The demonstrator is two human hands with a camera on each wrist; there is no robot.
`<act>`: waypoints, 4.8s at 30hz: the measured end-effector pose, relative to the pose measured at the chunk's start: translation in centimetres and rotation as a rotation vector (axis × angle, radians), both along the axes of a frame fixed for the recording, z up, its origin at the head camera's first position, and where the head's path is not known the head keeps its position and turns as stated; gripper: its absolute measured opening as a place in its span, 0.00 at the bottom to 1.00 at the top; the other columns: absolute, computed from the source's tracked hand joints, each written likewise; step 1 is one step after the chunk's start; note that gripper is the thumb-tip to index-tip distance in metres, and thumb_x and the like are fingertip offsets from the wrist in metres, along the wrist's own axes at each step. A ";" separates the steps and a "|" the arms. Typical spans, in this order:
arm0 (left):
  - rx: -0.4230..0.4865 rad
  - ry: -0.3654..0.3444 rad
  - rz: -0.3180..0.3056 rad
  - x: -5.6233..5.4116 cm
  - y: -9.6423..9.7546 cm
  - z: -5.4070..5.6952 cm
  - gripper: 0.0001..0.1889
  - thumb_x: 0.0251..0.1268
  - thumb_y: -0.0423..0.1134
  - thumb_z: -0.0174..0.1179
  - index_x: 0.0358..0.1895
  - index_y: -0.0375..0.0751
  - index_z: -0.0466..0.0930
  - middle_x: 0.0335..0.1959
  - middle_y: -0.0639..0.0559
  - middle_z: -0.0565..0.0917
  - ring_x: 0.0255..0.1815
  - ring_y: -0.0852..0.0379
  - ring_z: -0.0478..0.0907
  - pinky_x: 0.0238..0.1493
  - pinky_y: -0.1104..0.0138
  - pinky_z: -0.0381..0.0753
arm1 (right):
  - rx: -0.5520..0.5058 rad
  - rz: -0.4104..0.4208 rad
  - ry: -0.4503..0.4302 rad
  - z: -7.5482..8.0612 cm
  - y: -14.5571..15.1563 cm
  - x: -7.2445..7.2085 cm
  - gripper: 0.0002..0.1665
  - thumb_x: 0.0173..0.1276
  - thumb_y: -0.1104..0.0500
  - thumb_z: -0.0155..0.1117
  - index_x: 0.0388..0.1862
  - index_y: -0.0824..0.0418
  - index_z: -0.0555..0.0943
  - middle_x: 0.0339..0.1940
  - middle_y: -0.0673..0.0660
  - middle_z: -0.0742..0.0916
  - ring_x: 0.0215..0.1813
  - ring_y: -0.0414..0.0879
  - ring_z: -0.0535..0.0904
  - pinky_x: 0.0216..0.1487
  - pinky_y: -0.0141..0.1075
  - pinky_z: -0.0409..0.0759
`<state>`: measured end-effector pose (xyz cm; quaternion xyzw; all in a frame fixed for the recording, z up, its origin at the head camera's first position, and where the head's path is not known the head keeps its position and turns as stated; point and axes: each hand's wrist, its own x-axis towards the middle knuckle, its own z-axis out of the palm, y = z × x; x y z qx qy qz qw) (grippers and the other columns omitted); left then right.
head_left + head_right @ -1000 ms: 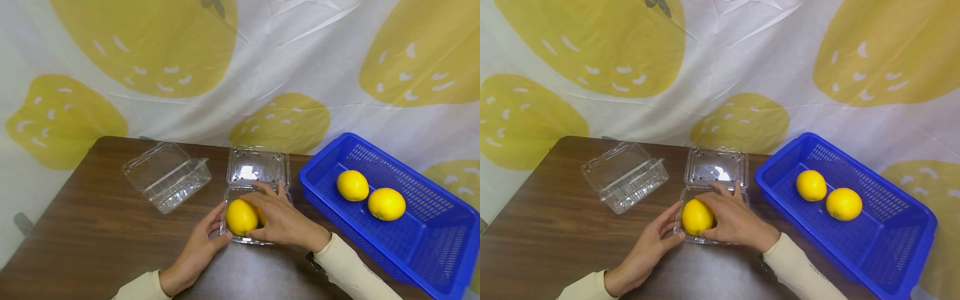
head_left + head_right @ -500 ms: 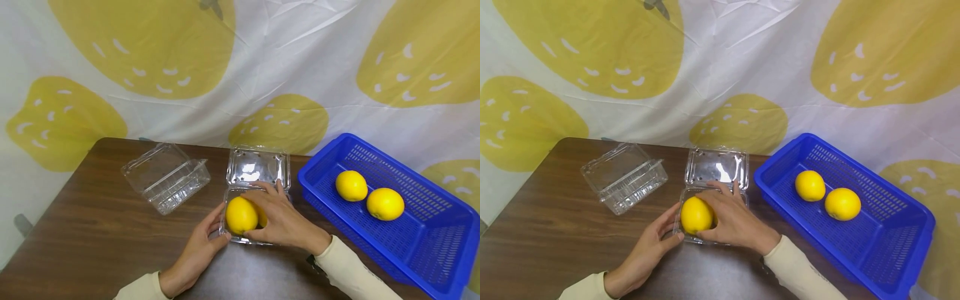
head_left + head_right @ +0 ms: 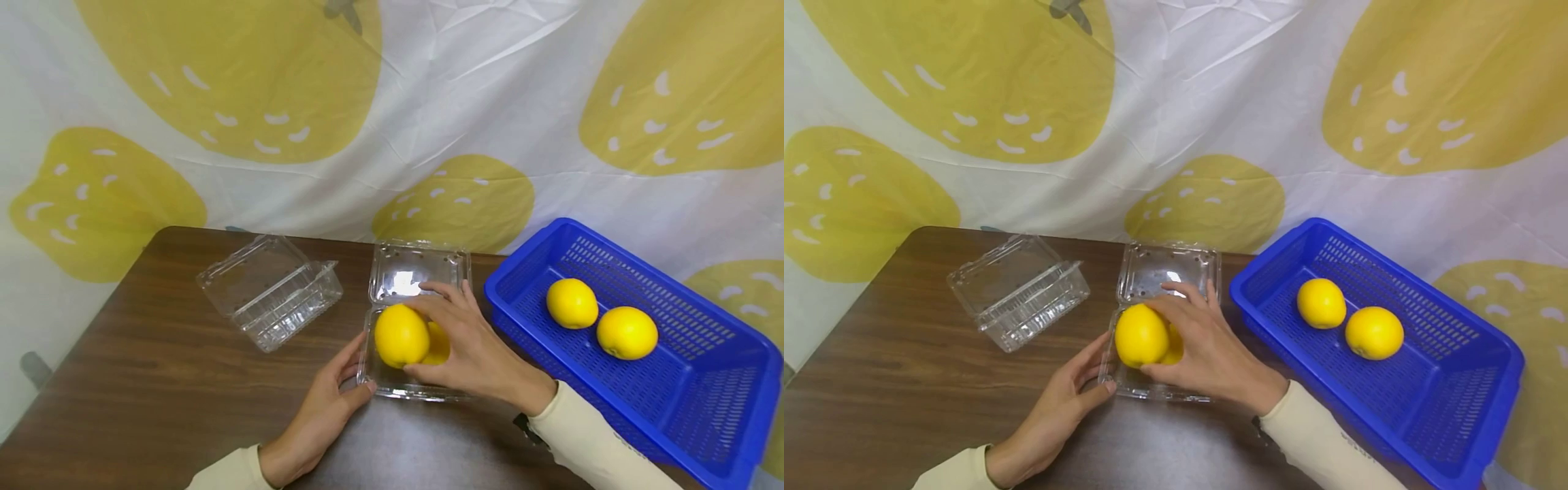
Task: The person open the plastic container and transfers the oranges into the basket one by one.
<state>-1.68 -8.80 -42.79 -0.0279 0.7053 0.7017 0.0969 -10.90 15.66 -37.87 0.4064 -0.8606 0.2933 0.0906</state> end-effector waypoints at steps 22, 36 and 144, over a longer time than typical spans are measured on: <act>0.021 0.009 -0.008 -0.2 0.0 0.0 0.42 0.71 0.27 0.67 0.87 0.39 0.63 0.75 0.35 0.75 0.76 0.37 0.72 0.73 0.52 0.76 | 0.018 -0.006 0.029 1.8 2.0 0.8 0.51 0.52 0.44 0.90 0.74 0.58 0.80 0.70 0.52 0.86 0.81 0.57 0.68 0.81 0.79 0.47; 0.046 -0.003 -0.016 -0.2 0.0 0.0 0.42 0.71 0.26 0.66 0.87 0.40 0.62 0.73 0.37 0.77 0.74 0.39 0.74 0.66 0.69 0.77 | -0.064 -0.069 0.029 4.9 4.3 0.9 0.52 0.51 0.53 0.93 0.74 0.60 0.79 0.71 0.55 0.84 0.81 0.59 0.67 0.75 0.66 0.70; 0.027 -0.010 -0.025 -0.1 -0.2 0.1 0.42 0.72 0.28 0.67 0.87 0.43 0.63 0.74 0.36 0.76 0.75 0.38 0.73 0.72 0.56 0.76 | 0.219 -0.379 -0.108 3.0 16.5 -3.0 0.35 0.72 0.55 0.79 0.70 0.72 0.80 0.68 0.76 0.83 0.78 0.80 0.63 0.71 0.84 0.56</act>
